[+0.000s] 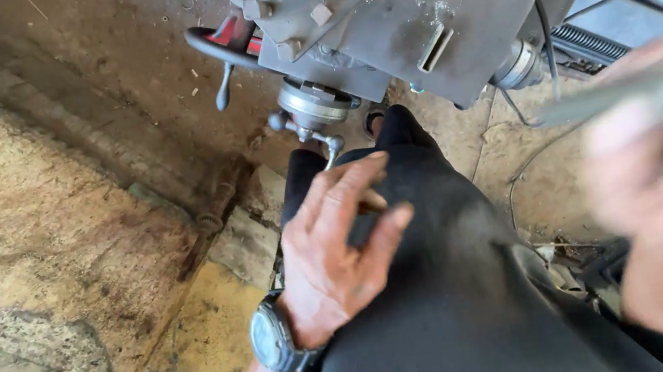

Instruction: Grinding a metal component mounted on a lathe and adjusting the machine settings.

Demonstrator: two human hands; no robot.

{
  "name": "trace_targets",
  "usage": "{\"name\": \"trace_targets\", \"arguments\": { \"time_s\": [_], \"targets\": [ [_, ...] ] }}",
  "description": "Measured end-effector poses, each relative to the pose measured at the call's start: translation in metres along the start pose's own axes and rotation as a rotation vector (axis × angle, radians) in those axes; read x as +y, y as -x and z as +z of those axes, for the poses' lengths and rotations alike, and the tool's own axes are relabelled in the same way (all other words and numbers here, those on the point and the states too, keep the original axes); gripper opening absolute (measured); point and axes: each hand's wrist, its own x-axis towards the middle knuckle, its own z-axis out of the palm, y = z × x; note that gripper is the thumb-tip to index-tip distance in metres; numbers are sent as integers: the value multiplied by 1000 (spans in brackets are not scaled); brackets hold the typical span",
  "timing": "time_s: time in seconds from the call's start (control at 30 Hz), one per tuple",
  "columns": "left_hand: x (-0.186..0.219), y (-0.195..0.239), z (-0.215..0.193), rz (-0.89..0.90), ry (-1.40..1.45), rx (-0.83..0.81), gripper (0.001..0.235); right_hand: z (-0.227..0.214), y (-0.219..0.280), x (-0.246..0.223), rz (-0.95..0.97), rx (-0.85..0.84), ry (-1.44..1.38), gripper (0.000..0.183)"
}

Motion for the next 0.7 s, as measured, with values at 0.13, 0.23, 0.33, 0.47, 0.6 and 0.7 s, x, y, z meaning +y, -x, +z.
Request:
{"name": "trace_targets", "arguments": {
  "time_s": [0.13, 0.23, 0.33, 0.47, 0.6, 0.7],
  "targets": [
    [-14, 9, 0, 112, -30, -137, 41, 40, -36, -140, -334, 357, -411, 27],
    [-55, 17, 10, -93, -182, 3, 39, 85, -56, -143, -315, 352, -681, 35],
    [-85, 0, 11, 6, -90, 235, 23, 143, -59, -133, 71, 403, -808, 43],
    [-89, -30, 8, 87, -219, 238, 25, 208, -76, -103, 178, 400, -621, 40],
    [-99, -45, 17, 101, -280, 199, 24, 215, -88, -100, 134, 528, -352, 24],
    [-102, -50, 23, 116, -324, 192, 23, 215, -91, -108, 143, 557, -286, 16]
  ]
}}
